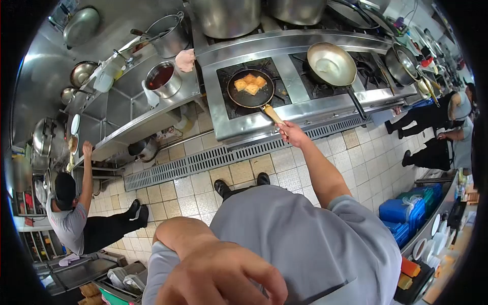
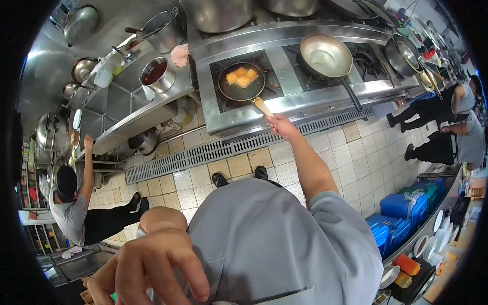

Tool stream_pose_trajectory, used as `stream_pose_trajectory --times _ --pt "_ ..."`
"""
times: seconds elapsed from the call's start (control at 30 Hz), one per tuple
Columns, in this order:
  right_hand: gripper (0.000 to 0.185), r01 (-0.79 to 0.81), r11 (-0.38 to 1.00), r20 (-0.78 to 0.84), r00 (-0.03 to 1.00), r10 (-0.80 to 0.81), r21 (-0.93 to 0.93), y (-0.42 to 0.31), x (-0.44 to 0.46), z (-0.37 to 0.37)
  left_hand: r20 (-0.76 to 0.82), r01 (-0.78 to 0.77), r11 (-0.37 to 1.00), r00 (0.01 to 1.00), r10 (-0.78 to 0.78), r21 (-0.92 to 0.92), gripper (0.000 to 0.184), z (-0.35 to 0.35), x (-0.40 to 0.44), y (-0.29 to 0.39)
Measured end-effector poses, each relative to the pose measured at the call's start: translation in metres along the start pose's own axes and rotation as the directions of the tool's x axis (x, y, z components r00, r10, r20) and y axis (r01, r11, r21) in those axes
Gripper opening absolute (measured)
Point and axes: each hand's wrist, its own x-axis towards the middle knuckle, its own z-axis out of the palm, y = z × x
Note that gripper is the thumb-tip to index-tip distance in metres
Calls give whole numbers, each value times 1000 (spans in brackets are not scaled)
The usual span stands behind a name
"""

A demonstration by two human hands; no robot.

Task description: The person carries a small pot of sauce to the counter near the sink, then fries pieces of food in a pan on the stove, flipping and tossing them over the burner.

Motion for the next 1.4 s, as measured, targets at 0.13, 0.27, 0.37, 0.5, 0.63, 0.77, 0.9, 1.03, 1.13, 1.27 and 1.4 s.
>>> stream_pose_trajectory --times 0.13,0.27,0.37,0.5,0.63,0.77,0.9,1.03,1.13,1.27,1.4 --pt "22 -1 1000 -14 1000 1 -17 6 3 -7 -20 -11 999 1000 12 45 13 4 7 -1" --pt "37 -56 997 -193 979 66 58 -8 -17 -3 43 -76 997 996 75 9 13 -6 4 -7" --pt "44 -42 985 -284 955 89 168 24 -12 -41 -37 -122 992 992 122 27 14 -1 1 -10" --pt "41 -216 941 -435 897 85 -262 115 -24 -91 -109 -120 990 986 127 70 6 17 11 -8" --pt "42 -489 494 -348 868 353 -718 208 -58 -107 85 -127 992 988 129 -25 25 -17 0 -18" --pt "43 -577 560 -325 809 489 -594 230 -104 -75 76 -49 998 996 45 43 10 -8 14 -12" --pt "38 -575 588 -312 812 493 -568 226 -104 -76 46 115 993 992 -116 15 22 -1 25 -2" --pt "38 -483 685 -330 875 354 -546 203 -84 -85 247 76 992 964 -99 102 45 -32 27 -22" --pt "38 -374 736 -313 922 229 -564 195 -63 -88 209 74 909 963 -173 411 57 -87 8 -68" --pt "37 -407 754 -344 904 252 -516 164 -59 -66 -117 520 674 828 -548 525 61 -144 -86 -128" --pt "35 -397 761 -305 913 271 -513 173 -59 -55 -404 978 186 207 -891 92 51 -167 -277 -158"
